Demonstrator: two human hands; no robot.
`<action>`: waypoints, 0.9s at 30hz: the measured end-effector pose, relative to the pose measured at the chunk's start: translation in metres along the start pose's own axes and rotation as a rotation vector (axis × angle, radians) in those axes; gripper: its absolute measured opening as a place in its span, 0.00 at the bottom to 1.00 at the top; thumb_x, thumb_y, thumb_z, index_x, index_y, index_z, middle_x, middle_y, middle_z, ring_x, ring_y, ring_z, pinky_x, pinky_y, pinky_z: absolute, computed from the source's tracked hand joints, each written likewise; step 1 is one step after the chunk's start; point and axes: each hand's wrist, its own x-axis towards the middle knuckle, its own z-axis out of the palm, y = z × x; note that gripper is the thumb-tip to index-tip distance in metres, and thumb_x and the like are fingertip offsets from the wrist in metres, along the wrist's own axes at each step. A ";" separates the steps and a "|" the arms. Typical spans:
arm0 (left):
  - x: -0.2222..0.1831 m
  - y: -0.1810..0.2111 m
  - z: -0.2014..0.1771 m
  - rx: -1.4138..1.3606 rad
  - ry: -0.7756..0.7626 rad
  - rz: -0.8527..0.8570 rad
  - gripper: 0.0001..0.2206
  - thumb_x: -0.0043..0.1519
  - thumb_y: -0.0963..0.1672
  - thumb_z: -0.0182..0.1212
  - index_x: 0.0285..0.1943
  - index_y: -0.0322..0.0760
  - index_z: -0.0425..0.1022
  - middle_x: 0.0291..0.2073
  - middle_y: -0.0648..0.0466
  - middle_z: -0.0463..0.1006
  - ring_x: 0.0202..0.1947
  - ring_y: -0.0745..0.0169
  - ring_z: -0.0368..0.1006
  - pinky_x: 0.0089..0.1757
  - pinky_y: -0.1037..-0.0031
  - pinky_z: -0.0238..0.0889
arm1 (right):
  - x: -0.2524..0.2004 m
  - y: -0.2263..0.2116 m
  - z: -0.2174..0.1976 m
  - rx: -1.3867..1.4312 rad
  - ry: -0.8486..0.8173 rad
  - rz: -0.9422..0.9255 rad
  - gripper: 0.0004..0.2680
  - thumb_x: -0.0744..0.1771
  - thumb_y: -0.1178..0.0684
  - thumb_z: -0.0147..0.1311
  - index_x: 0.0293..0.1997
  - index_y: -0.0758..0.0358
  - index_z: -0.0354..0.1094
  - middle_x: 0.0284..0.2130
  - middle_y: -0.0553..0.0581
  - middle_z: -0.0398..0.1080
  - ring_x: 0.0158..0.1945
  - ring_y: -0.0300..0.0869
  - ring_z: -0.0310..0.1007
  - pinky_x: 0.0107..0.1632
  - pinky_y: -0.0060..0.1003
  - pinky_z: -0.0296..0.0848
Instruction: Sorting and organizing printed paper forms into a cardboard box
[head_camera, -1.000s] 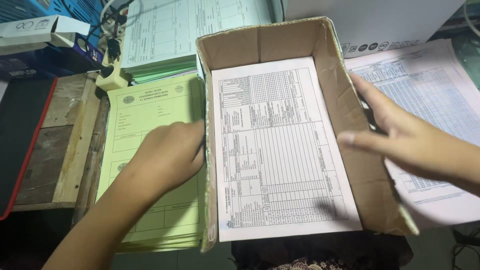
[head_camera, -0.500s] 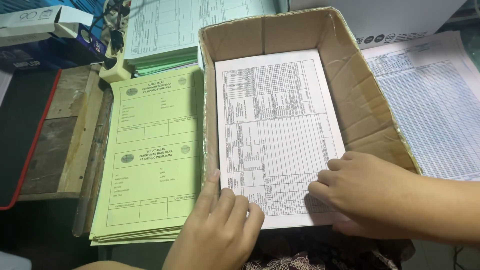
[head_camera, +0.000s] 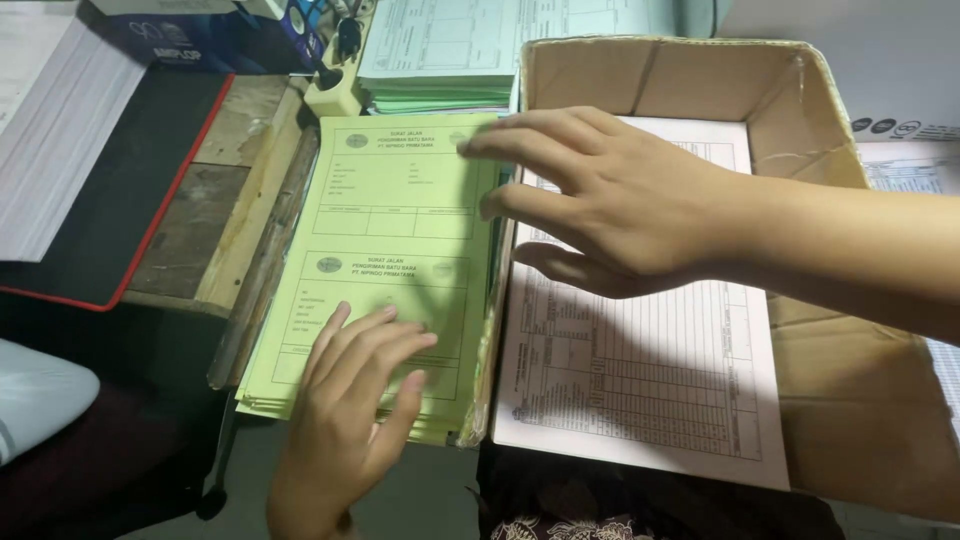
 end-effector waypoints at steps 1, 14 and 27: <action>-0.004 -0.003 0.007 0.002 0.005 -0.006 0.10 0.59 0.43 0.47 0.46 0.37 0.69 0.43 0.52 0.74 0.51 0.51 0.67 0.58 0.53 0.47 | 0.008 0.001 0.005 0.002 -0.001 -0.008 0.11 0.65 0.47 0.42 0.44 0.64 0.60 0.53 0.69 0.58 0.55 0.59 0.59 0.53 0.51 0.60; -0.019 -0.016 0.028 -0.115 -0.203 -0.216 0.18 0.59 0.44 0.49 0.56 0.30 0.60 0.53 0.44 0.62 0.60 0.42 0.51 0.59 0.53 0.39 | 0.091 -0.001 0.036 0.248 -0.833 0.497 0.09 0.64 0.42 0.43 0.38 0.51 0.65 0.24 0.49 0.73 0.27 0.38 0.72 0.30 0.35 0.69; -0.023 -0.025 0.002 -0.778 0.138 -0.374 0.19 0.64 0.45 0.36 0.58 0.25 0.58 0.54 0.42 0.65 0.58 0.52 0.60 0.58 0.69 0.52 | 0.096 -0.011 0.029 0.306 -1.111 0.727 0.23 0.63 0.53 0.36 0.65 0.31 0.40 0.54 0.40 0.64 0.16 0.36 0.65 0.25 0.32 0.71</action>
